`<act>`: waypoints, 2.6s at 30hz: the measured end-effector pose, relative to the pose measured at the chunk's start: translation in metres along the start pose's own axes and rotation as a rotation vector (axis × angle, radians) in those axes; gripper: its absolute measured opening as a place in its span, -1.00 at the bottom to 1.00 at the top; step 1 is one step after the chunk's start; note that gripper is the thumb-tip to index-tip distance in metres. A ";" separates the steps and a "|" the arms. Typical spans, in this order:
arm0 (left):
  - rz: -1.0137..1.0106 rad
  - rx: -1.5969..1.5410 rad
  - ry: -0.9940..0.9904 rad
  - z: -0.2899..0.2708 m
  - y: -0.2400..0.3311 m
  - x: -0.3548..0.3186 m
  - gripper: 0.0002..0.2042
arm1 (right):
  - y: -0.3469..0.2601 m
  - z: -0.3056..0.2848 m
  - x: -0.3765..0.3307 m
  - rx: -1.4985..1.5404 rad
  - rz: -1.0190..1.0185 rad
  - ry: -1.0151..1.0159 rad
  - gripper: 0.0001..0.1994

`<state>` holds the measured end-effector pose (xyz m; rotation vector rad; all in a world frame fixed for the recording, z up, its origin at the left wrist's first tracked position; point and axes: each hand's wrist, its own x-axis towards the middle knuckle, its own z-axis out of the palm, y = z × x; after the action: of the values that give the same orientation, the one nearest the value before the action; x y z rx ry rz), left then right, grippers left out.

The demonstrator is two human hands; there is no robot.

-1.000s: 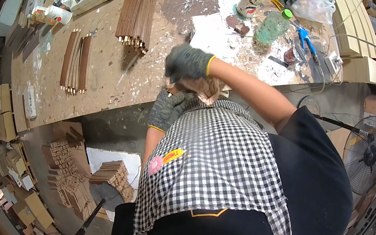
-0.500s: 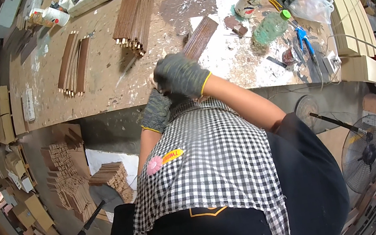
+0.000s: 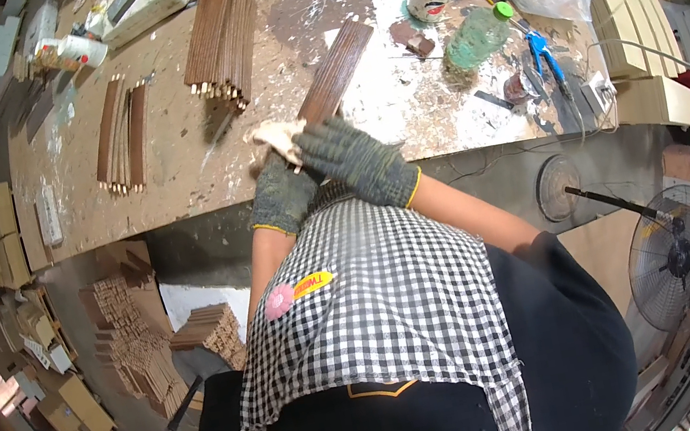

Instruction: The person wipes down wooden slats with a cloth, turning each piece to rub all of its surfaces by hand.

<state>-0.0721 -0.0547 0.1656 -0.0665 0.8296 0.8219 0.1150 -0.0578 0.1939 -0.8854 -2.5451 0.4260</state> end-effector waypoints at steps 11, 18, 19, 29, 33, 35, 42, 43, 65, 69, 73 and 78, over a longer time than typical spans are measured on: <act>0.141 0.083 0.035 -0.006 -0.012 -0.018 -0.63 | 0.008 -0.100 -0.036 0.987 0.638 0.745 -0.67; -0.005 0.304 0.043 0.018 0.002 -0.027 -0.52 | -0.023 -0.096 0.017 0.227 0.228 0.472 -0.56; 0.009 0.306 0.046 0.019 0.002 -0.028 -0.52 | -0.019 -0.097 0.022 0.166 0.154 0.485 -0.55; 0.375 1.880 -0.195 -0.041 -0.036 0.014 -0.54 | 0.106 0.047 -0.003 -0.078 -0.054 0.079 -0.80; 0.182 1.519 -0.129 0.018 0.004 -0.062 -0.38 | 0.154 -0.034 0.026 -0.404 0.236 0.155 -0.85; 0.251 1.571 -0.099 0.015 0.020 -0.089 -0.39 | 0.200 -0.052 -0.005 -0.362 0.407 0.434 -0.85; 1.067 1.961 0.386 0.019 0.101 -0.128 -0.22 | 0.086 -0.081 -0.006 0.519 0.436 0.933 -0.64; 1.173 2.119 0.624 0.022 0.106 -0.111 -0.18 | 0.072 -0.071 -0.010 0.565 0.470 0.845 -0.65; 0.708 2.153 0.924 0.180 0.247 0.095 0.30 | 0.025 -0.019 -0.021 -0.058 0.334 0.521 -0.82; 0.543 1.971 0.818 0.153 0.294 0.148 0.45 | 0.019 -0.016 -0.013 -0.047 0.346 0.512 -0.79; 0.496 2.015 0.816 0.167 0.291 0.158 0.19 | 0.022 -0.015 -0.019 -0.076 0.370 0.516 -0.77; 0.523 2.005 0.839 0.168 0.296 0.154 0.03 | 0.021 -0.021 -0.019 -0.080 0.363 0.511 -0.78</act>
<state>-0.1052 0.3076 0.2515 1.7268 2.1865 0.0531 0.1496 -0.0513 0.1978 -1.3030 -1.9509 0.1689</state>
